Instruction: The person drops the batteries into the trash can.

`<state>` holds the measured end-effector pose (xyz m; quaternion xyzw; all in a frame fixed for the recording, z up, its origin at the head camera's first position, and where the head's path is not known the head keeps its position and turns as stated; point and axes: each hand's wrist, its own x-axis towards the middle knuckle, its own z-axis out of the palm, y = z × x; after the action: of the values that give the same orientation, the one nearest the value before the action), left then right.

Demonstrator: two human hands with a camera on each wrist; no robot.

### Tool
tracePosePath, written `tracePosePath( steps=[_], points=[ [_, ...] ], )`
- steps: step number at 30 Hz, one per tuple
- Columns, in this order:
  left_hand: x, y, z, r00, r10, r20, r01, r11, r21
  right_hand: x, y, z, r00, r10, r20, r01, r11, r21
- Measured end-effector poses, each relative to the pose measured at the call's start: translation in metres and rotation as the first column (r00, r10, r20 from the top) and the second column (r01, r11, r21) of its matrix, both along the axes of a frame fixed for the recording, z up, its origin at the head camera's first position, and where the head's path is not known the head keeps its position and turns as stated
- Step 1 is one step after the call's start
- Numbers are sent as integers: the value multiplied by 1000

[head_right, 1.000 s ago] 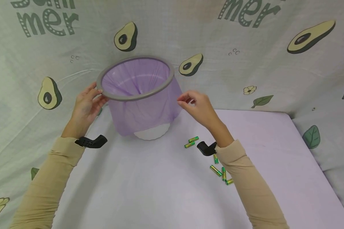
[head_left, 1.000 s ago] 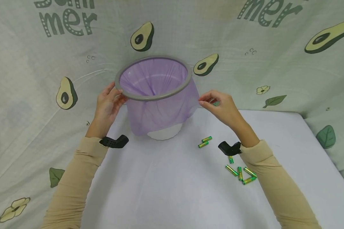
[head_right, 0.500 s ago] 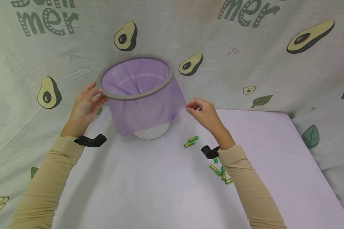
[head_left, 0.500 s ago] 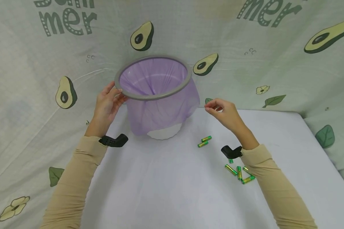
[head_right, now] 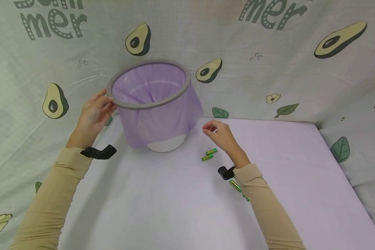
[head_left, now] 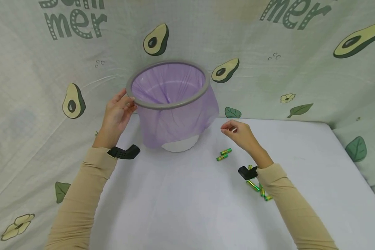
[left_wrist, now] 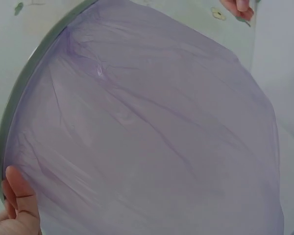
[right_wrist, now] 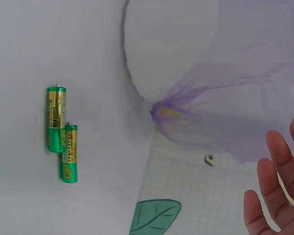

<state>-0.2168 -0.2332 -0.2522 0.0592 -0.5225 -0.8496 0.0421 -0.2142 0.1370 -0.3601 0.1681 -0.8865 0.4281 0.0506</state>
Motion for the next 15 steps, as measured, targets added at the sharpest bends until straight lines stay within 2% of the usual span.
tracePosePath(
  steps=[8, 15],
  points=[
    [0, 0, 2, 1000, -10, -11, 11, 996, 84, 1, 0, -25, 999, -16, 47, 14, 999, 42],
    [0, 1, 2, 1000, -9, -9, 10, 992, 128, 2, 1, -39, 991, -19, 132, 11, 998, 61]
  ],
)
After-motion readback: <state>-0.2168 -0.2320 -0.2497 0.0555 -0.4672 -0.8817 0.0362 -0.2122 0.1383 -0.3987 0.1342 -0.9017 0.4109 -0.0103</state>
